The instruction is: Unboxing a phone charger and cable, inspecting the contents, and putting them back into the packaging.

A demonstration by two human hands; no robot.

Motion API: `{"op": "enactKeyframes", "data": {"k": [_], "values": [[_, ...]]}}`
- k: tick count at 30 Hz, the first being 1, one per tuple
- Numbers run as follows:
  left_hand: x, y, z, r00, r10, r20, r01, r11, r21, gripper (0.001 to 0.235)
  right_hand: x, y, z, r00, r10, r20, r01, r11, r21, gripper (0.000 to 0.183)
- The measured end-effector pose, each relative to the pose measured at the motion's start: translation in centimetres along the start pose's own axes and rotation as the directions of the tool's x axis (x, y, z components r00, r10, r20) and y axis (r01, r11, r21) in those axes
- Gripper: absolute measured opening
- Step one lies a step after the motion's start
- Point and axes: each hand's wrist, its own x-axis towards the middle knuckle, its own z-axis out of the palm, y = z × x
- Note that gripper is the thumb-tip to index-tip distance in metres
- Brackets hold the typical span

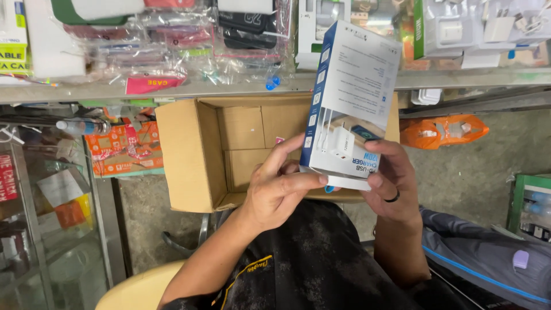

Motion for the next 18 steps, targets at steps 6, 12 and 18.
{"op": "enactKeyframes", "data": {"k": [6,12,18], "values": [[0.4,0.3,1.0,0.996,-0.049,-0.073,0.049,0.999,-0.003,0.028,0.3,-0.2,-0.3,0.999,0.015,0.038,-0.013,0.999,-0.043,0.047],[1.6,1.0,1.0,0.987,-0.071,-0.147,0.076,0.997,0.027,0.026,1.8,-0.6,0.7,0.996,0.089,0.024,-0.089,0.996,0.011,0.044],[1.6,0.7,0.9,0.978,-0.155,-0.138,0.148,0.987,-0.057,0.024,2.2,-0.6,1.0,0.994,0.109,0.024,-0.109,0.994,-0.008,0.04]]}}
